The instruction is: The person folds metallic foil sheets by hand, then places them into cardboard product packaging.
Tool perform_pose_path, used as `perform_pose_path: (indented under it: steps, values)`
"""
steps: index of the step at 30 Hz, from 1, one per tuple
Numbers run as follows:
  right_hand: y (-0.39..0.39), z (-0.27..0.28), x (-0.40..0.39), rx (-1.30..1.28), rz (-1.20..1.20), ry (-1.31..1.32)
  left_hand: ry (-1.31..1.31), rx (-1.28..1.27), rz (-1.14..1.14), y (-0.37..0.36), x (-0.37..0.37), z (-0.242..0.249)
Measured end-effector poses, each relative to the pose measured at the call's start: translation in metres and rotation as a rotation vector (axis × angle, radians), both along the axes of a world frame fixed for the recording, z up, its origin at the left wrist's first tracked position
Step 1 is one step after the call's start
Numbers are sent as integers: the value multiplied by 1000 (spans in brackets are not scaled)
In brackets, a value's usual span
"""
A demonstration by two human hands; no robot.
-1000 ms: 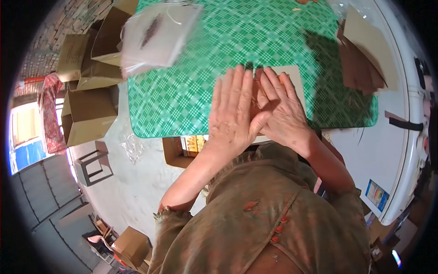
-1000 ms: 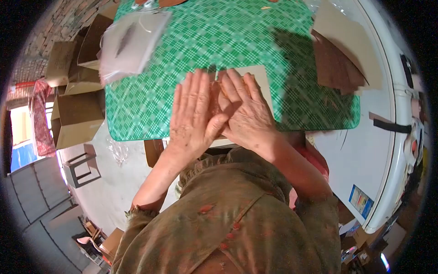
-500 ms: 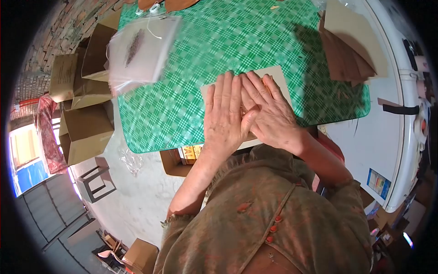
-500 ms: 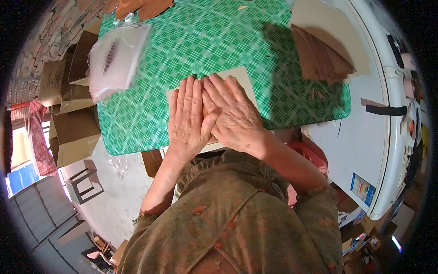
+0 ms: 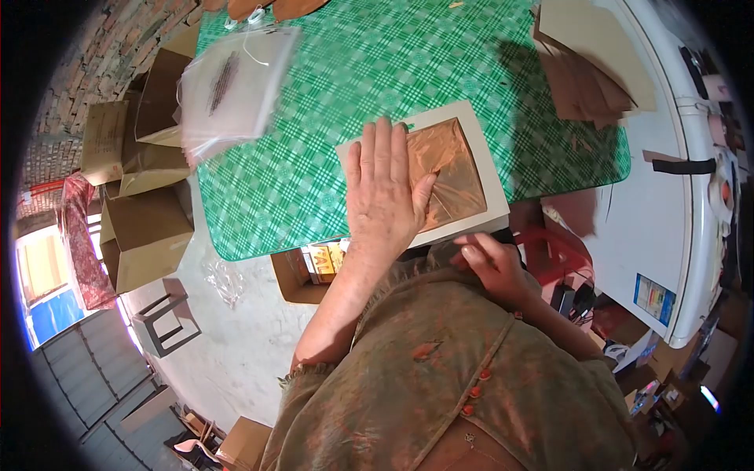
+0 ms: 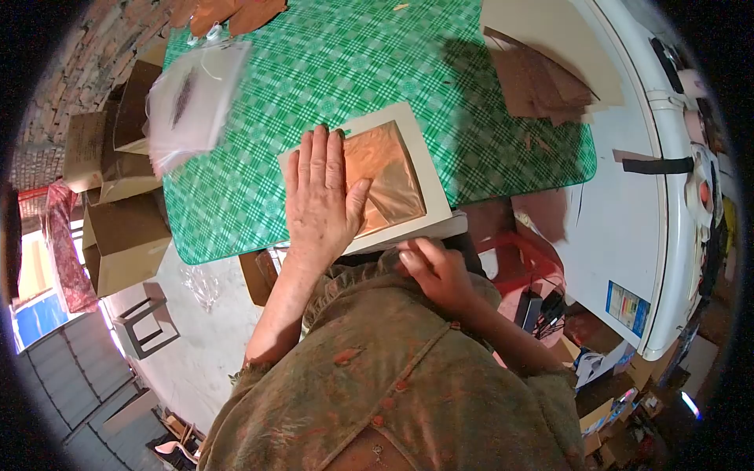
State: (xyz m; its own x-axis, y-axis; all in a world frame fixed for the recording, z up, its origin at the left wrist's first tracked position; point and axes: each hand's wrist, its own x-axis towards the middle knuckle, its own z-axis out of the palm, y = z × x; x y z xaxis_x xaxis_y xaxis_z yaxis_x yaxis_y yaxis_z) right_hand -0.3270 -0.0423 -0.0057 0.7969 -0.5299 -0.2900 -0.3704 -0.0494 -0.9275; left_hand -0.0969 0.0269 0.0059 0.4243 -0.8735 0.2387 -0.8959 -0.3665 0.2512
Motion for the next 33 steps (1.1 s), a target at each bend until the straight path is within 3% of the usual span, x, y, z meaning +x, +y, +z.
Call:
perform_pose_path:
  steps: [3, 4, 7, 8, 9, 12, 16, 20, 23, 27, 30, 32, 33]
  values:
    - [6, -27, 18, 315, -68, -227, -1, 5, 22, 4, -9, -2]
    - [3, -30, 21, 363, 37, -229, 1, 1, 28, 6, -9, -1]
    - [16, -33, 41, 612, -167, -376, 5, 20, 54, 8, -19, -5]
    - [18, -36, 46, 664, -232, -276, 21, 12, 58, 9, -21, -4]
    - [16, -36, 44, 650, -221, -158, 37, 4, 61, 10, -22, -2]
    - [16, -39, 41, 107, -204, -40, 69, 19, 74, 12, -25, 2]
    - [21, -22, 54, 392, -281, -206, 112, -18, 62, 15, -25, 2]
    - [18, -31, 51, 374, -234, -388, 159, -134, 2, 22, -16, 3]
    - [12, -32, 51, 449, -286, -511, 42, -203, 169, 21, 28, 24]
    - [5, -53, 31, 570, -277, -266, -193, -383, 378, 30, 138, 27]
    - [10, -69, 25, 148, -209, -166, -162, -382, 435, 41, 212, 4]
    - [10, -72, 24, 181, -263, -194, -71, -347, 455, 46, 232, -6]
    - [8, -74, 22, 325, -317, -252, -78, -377, 463, 45, 233, -8]
